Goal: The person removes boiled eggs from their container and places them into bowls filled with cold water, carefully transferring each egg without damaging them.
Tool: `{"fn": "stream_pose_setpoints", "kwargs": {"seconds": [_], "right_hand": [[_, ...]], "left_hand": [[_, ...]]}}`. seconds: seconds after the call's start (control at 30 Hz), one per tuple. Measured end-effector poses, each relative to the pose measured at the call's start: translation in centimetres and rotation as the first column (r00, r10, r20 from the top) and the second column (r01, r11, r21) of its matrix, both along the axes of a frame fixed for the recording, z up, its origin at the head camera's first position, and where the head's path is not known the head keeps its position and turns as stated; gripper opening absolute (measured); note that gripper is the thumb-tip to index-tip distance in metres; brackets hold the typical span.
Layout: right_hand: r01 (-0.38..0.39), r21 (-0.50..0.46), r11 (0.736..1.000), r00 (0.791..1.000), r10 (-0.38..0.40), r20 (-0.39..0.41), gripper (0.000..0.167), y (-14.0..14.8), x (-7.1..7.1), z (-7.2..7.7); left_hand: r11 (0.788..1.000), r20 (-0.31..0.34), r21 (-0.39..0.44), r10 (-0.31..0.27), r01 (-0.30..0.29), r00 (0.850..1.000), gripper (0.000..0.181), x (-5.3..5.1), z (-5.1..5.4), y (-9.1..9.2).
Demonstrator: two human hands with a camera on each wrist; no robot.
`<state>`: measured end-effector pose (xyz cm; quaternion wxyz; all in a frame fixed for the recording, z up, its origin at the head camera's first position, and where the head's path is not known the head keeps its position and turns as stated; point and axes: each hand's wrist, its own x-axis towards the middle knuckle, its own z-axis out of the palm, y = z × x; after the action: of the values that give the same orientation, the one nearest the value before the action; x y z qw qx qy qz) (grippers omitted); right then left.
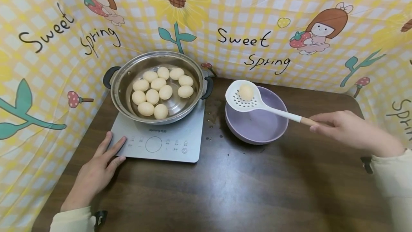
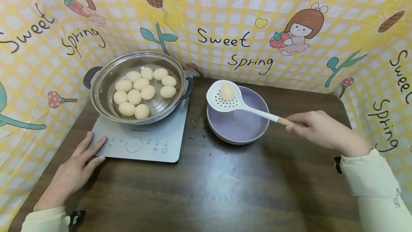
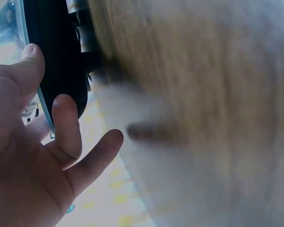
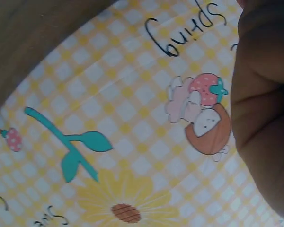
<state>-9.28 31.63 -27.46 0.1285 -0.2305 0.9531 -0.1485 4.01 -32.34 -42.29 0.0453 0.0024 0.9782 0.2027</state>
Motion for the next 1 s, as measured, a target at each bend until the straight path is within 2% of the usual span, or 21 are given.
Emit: {"fn": "stream_pose_setpoints", "kwargs": {"seconds": [0.33, 0.63, 0.83, 1.0], "right_hand": [[0.021, -0.013, 1.0, 0.999, -0.022, -0.046, 0.027, 1.7, 1.0, -2.6], [0.023, -0.026, 0.999, 0.989, -0.027, -0.143, 0.029, 2.5, 1.9, -4.2], [0.024, -0.053, 0.998, 0.974, -0.035, -0.223, 0.032, 2.9, 2.3, -4.9], [0.03, -0.079, 0.996, 0.953, -0.053, -0.298, 0.034, 3.0, 2.6, -5.4]], "left_hand": [[1.0, 0.003, -0.001, -0.001, 0.001, 1.0, 0.061, 0.0, 0.3, 0.1], [1.0, 0.025, 0.004, 0.006, -0.006, 1.0, 0.061, 0.0, 0.2, 0.1], [1.0, 0.023, 0.005, 0.008, -0.008, 1.0, 0.061, 0.0, 0.2, 0.1], [1.0, 0.026, 0.005, 0.011, -0.011, 1.0, 0.061, 0.0, 0.2, 0.1]]}}
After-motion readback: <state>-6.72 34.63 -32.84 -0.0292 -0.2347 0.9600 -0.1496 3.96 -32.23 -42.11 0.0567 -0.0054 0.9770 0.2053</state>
